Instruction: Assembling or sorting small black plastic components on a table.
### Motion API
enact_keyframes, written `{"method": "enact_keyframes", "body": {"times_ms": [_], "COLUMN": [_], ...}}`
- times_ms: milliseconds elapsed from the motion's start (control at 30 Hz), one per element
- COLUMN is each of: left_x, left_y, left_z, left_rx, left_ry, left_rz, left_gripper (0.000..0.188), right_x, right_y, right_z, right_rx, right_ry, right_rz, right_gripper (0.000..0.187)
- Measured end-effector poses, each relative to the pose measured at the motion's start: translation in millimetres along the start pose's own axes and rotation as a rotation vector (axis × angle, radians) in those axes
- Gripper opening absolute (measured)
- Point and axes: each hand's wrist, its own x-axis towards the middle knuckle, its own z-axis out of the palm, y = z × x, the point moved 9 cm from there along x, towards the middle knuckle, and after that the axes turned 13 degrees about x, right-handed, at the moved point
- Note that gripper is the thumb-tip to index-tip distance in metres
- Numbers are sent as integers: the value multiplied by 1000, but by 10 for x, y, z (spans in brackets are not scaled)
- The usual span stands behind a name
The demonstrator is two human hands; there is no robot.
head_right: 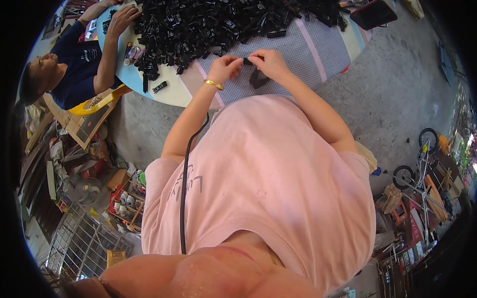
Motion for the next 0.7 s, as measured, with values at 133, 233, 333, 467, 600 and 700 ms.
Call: {"method": "enact_keyframes", "body": {"times_ms": [133,233,333,467,600,700], "left_x": [44,67,66,52,73,125], "left_y": [41,22,55,117,107,40], "left_z": [42,29,23,3,4,25], "left_rx": [104,129,154,253,263,188], "left_ry": [-15,-1,23,61,54,-11], "left_rz": [-2,-21,-43,-46,-82,-142], "left_gripper": [22,21,21,20,20,20], "right_x": [1,-35,-54,-11,21,48], "right_y": [30,-6,110,262,356,342], "right_z": [95,81,-24,-43,-29,-9], "right_rx": [-63,-80,-63,-119,-94,-32], "right_ry": [-2,57,101,77,57,19], "right_rz": [-54,-128,-40,43,156,236], "right_gripper": [21,23,25,28,26,26]}}
